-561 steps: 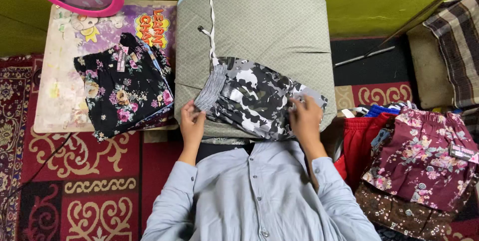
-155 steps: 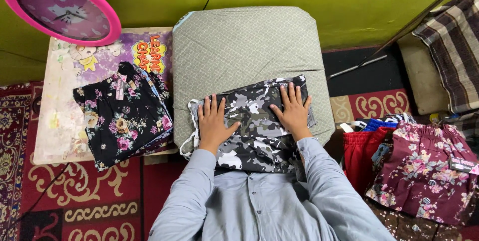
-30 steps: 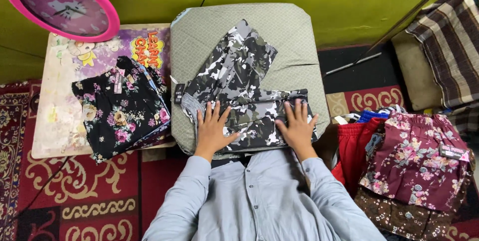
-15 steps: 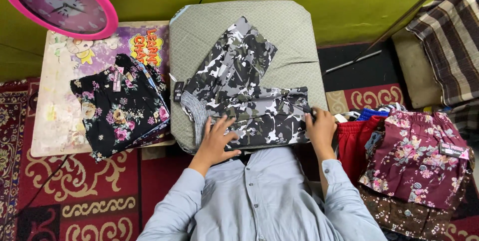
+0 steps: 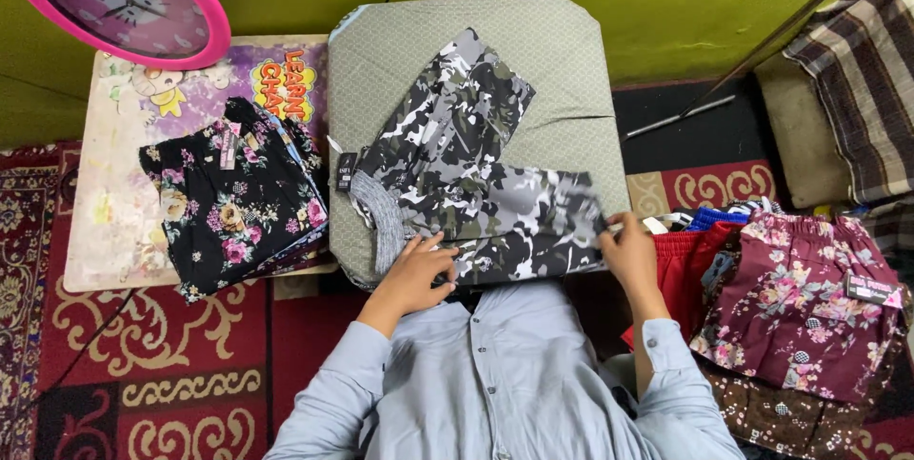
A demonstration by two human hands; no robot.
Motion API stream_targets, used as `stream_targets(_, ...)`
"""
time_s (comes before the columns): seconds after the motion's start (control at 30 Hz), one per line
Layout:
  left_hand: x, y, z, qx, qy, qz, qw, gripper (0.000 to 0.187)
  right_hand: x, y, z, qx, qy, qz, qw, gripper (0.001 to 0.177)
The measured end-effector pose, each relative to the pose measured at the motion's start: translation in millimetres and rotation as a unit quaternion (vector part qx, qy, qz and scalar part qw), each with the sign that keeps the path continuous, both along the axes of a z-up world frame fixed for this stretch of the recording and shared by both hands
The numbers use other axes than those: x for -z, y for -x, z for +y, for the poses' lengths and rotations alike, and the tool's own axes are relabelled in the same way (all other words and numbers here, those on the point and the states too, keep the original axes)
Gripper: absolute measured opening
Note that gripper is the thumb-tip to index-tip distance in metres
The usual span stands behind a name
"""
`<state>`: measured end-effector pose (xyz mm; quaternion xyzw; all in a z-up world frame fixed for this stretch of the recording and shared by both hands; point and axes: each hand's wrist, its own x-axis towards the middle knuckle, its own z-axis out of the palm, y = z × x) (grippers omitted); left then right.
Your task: Folding a pair of camouflage trousers on a padded ottoman.
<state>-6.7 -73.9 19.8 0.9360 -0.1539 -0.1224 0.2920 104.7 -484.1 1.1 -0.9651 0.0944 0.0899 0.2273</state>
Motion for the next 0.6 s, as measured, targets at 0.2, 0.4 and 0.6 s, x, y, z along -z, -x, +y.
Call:
stream_targets(0.2, -10, -24, -4, -0.03, -0.011, -0.124, 0.992, 0.022, -78, 2, 57, -0.14, 0.151, -0.101, 0.973, 0.051)
stream_targets(0.4, -51, -49, -18, -0.144, -0.138, -0.085, 0.976, 0.105, -64, 5, 201, -0.382, -0.006, -0.236, 0.894, 0.059)
stream_targets(0.6, -26, -39, -7, -0.172, -0.136, -0.101, 0.97, 0.112, -24, 3, 193, -0.428, 0.107, -0.145, 0.886, 0.091)
